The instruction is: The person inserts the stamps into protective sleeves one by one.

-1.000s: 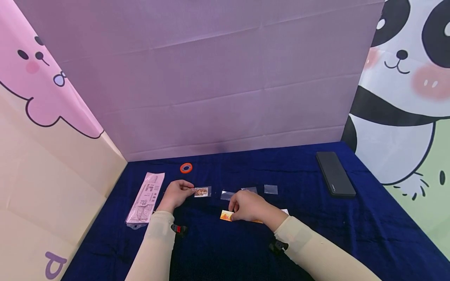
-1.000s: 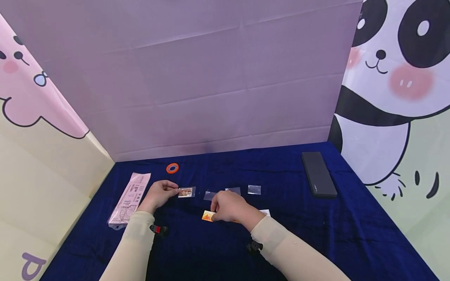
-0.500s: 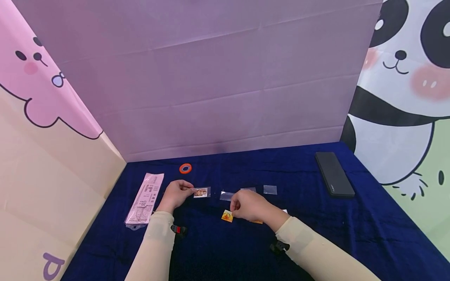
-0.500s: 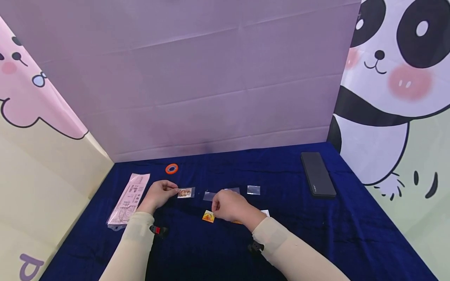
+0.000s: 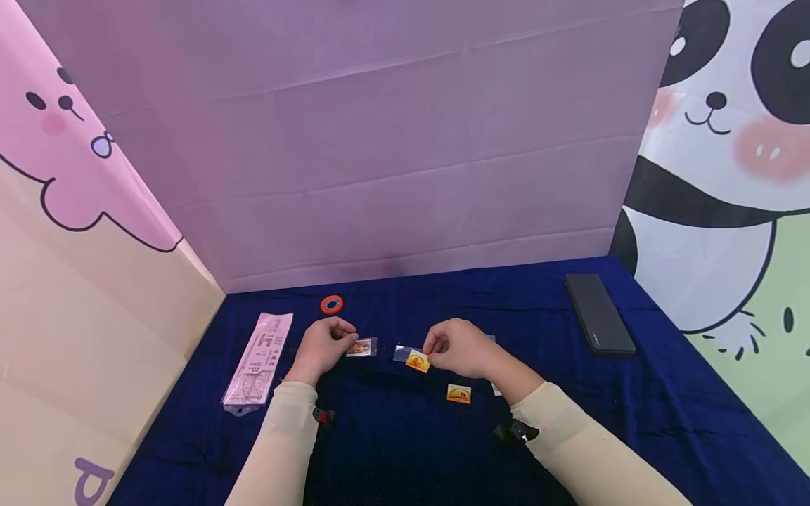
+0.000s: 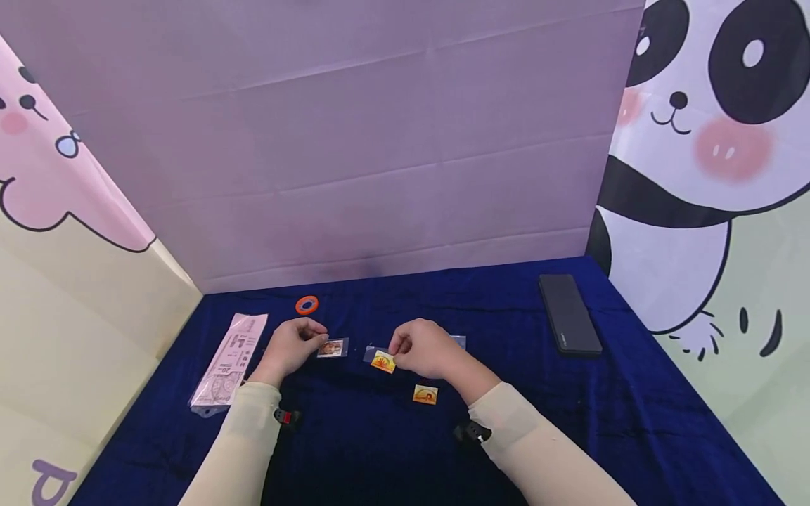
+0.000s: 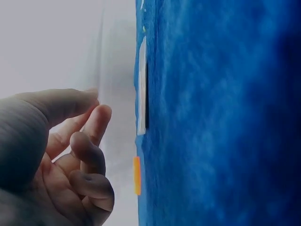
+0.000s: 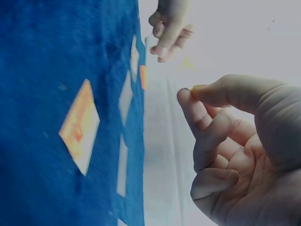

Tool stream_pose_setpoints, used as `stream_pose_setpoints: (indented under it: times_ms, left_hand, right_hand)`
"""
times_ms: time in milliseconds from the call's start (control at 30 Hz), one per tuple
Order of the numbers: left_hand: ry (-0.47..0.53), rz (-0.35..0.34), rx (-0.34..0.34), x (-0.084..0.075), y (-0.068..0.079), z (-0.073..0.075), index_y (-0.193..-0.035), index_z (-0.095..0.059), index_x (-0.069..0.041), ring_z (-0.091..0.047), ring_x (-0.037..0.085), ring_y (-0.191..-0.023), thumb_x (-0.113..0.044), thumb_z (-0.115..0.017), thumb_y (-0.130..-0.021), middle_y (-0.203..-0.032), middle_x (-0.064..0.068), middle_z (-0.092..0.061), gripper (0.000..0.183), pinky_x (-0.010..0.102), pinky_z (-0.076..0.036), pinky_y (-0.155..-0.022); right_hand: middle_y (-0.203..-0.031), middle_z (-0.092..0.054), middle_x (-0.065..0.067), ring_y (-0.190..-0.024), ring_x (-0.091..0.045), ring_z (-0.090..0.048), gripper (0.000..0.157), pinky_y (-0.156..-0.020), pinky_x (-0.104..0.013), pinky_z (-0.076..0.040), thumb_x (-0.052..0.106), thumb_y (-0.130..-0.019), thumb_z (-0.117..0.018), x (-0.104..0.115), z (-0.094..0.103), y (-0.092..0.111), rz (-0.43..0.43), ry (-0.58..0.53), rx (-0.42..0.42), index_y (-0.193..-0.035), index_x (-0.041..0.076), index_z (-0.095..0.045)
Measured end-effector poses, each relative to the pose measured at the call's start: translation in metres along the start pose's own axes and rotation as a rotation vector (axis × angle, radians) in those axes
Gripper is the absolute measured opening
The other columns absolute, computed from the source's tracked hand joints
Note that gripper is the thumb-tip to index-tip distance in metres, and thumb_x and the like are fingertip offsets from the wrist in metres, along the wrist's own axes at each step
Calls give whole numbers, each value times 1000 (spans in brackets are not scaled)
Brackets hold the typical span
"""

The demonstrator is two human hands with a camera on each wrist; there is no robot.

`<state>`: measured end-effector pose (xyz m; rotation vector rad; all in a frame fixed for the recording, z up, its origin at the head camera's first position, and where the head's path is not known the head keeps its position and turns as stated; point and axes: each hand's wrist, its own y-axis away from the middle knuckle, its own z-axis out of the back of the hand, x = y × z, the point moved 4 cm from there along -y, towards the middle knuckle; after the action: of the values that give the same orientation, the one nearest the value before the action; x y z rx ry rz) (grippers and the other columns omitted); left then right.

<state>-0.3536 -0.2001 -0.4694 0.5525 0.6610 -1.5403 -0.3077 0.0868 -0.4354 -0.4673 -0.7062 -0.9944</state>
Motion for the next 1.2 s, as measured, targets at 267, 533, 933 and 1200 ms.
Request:
stream_pose_setpoints:
  times_ms: [267, 533, 933, 1200]
  left_hand:
    - [-53, -80, 17, -19, 6, -7, -102, -76, -20, -63, 17, -83, -21, -81, -94, -95, -5, -73, 9, 42, -52, -79]
    - [-56, -134, 55, -38, 13, -15, -111, -77, -16, -63, 16, -75, -26, -82, -94, -102, -4, -73, 21, 40, -55, -77]
    - [-132, -174, 164, -54, 14, -35, -117, -76, -18, -62, 19, -89, -27, -83, -93, -112, -1, -71, 27, 44, -55, -87]
    - [-153, -169, 173, -57, 16, -42, -117, -76, -19, -61, 20, -94, -27, -84, -92, -113, 0, -70, 27, 46, -54, -90]
  right_hand:
    - [-92, -70, 4, -75, -19, -60, 11, -64, -36, -50, 8, -96, -73, -2, 24, 3, -46, -44, -69, -100, 18, -78]
    - [-91, -68, 0, -69, -22, -56, 8, -61, -36, -52, 11, -98, -72, -7, 44, 6, -35, -32, -169, -99, 17, -77]
    - [-98, -69, -6, -77, -27, -54, 6, -65, -38, -50, 14, -101, -70, -16, 77, 14, -62, -54, -275, -103, 15, -76]
    - [-97, -70, -6, -81, -27, -57, 9, -69, -39, -51, 15, -101, -71, -24, 95, 20, -73, -47, -348, -107, 12, -77]
